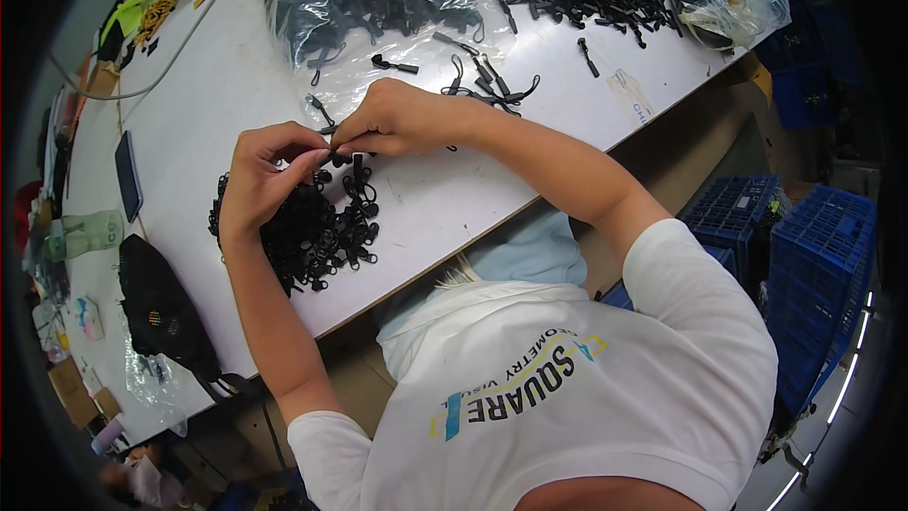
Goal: The person sits at a white table and repeatedly picks up small black plastic clips and black cables. They attach the clips to the ends of the cables by hand, creating finished units. The person places the completed cables into a growing pile on the table.
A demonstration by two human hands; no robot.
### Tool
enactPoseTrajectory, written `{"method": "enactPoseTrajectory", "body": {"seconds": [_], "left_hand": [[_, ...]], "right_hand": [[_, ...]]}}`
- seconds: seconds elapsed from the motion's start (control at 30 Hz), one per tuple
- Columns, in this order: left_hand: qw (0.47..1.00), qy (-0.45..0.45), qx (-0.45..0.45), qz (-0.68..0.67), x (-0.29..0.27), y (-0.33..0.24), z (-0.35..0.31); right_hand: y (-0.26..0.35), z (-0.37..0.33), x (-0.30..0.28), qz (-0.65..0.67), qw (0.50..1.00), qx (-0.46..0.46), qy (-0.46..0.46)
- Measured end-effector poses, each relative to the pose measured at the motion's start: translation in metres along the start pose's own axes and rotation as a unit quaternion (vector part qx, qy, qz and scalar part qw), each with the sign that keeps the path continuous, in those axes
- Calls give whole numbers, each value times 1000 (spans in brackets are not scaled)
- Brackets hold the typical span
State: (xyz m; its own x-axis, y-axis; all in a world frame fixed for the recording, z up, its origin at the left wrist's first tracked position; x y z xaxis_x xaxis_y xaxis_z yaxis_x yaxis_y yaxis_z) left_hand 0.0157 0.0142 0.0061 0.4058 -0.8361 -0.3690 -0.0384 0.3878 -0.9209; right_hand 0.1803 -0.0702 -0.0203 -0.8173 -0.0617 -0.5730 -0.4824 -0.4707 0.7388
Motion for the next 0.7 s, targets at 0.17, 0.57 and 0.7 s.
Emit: {"method": "enactPoseTrajectory", "body": {"seconds": [0.17,0.57,0.7], "left_hand": [[998,5,16,-54,1,-2,-1],[992,-20,117,-37,11,-23,1],[988,-41,150,16,11,-28,3]], "right_hand": [[4,1,-5,151,984,77,60],[12,-2,-6,326,932,111,113],[17,-2,-9,342,920,146,123]]}}
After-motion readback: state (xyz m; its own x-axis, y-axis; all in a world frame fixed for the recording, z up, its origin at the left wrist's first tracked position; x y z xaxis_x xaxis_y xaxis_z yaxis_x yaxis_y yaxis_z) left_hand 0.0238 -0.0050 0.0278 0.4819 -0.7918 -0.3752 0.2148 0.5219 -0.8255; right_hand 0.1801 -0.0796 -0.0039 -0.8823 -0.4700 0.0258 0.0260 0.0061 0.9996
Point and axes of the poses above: each hand's wrist, its own z-axis towards the middle knuckle, its own x-axis out of the palm, y = z × x, the point moved 3 cm from there along z, towards the middle knuckle, and after that the axes turned 6 degrees about x, right-handed, at the moved point
